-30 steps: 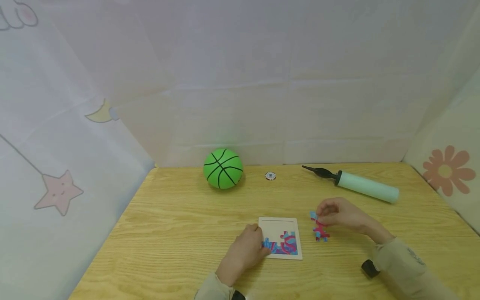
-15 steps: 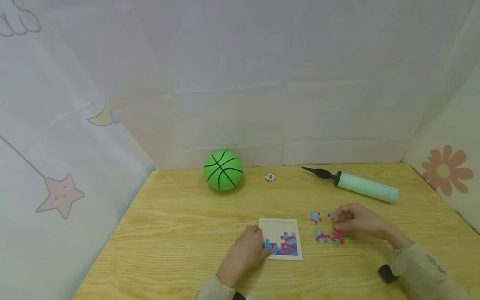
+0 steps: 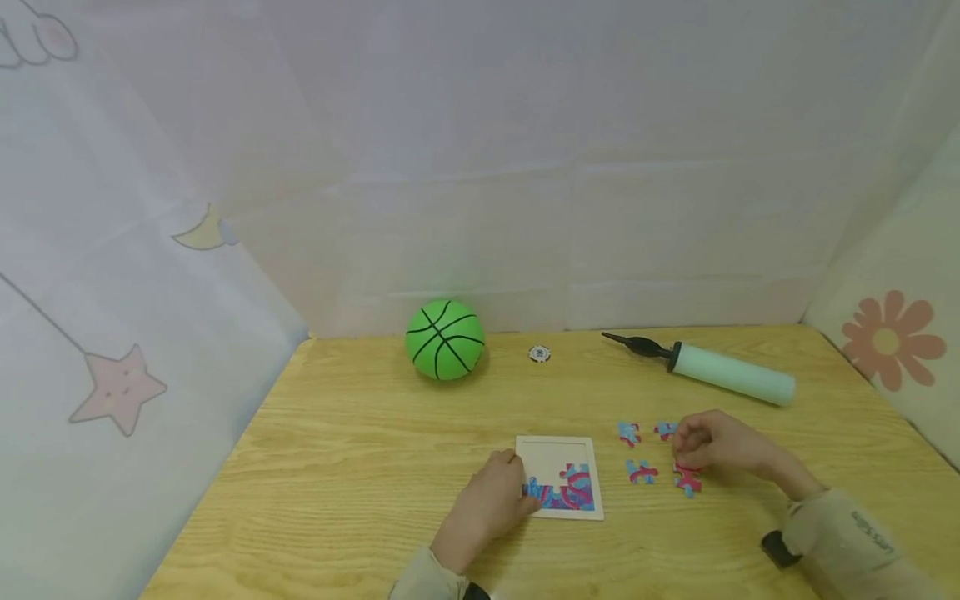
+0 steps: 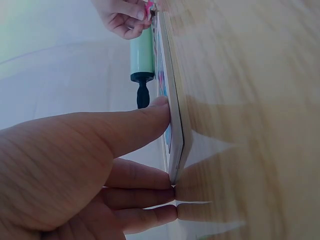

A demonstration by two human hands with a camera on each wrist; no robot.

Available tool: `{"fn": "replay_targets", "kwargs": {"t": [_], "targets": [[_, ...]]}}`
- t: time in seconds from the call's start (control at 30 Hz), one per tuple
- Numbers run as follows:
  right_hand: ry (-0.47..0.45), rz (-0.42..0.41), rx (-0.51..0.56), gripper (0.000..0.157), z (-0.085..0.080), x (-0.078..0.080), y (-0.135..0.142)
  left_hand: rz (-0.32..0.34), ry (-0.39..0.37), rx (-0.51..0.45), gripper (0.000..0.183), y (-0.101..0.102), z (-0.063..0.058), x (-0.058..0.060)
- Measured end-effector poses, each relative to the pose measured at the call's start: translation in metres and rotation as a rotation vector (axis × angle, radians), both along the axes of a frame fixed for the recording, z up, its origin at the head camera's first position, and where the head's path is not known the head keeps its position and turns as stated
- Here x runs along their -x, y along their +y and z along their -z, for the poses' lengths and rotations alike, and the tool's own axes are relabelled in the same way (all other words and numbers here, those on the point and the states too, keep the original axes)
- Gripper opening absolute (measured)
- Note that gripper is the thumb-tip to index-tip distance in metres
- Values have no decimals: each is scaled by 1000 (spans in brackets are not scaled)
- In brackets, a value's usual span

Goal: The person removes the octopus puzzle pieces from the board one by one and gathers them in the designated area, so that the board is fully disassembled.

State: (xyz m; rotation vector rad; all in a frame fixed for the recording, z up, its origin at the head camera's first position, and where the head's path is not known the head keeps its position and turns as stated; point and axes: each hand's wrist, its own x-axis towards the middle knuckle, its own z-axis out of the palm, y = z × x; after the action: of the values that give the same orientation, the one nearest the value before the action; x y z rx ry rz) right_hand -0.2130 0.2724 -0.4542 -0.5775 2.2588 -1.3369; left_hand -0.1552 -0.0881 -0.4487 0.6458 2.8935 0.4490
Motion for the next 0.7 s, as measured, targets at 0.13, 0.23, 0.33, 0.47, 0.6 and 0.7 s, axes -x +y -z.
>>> {"fn": "replay_targets", "kwargs": {"t": [0.13, 0.23, 0.33, 0.47, 0.6, 0.7], "targets": [[83, 26, -93, 16, 1, 0, -4, 1, 3, 3, 46, 0, -1, -1], [141, 39, -152, 16, 1, 1, -6, -1, 8, 3, 47, 0, -1, 0], [185, 47, -197, 16, 1, 2, -7, -5, 3, 0, 47, 0, -1, 0], [241, 49, -242, 15, 1, 2, -7, -1, 10, 0, 47, 0, -1, -1], [285, 53, -266, 16, -1, 0, -9, 3, 18, 10, 51, 1, -2, -1], [302, 51, -266, 17, -2, -1, -11, 2, 20, 13, 49, 1, -2, -1]]}}
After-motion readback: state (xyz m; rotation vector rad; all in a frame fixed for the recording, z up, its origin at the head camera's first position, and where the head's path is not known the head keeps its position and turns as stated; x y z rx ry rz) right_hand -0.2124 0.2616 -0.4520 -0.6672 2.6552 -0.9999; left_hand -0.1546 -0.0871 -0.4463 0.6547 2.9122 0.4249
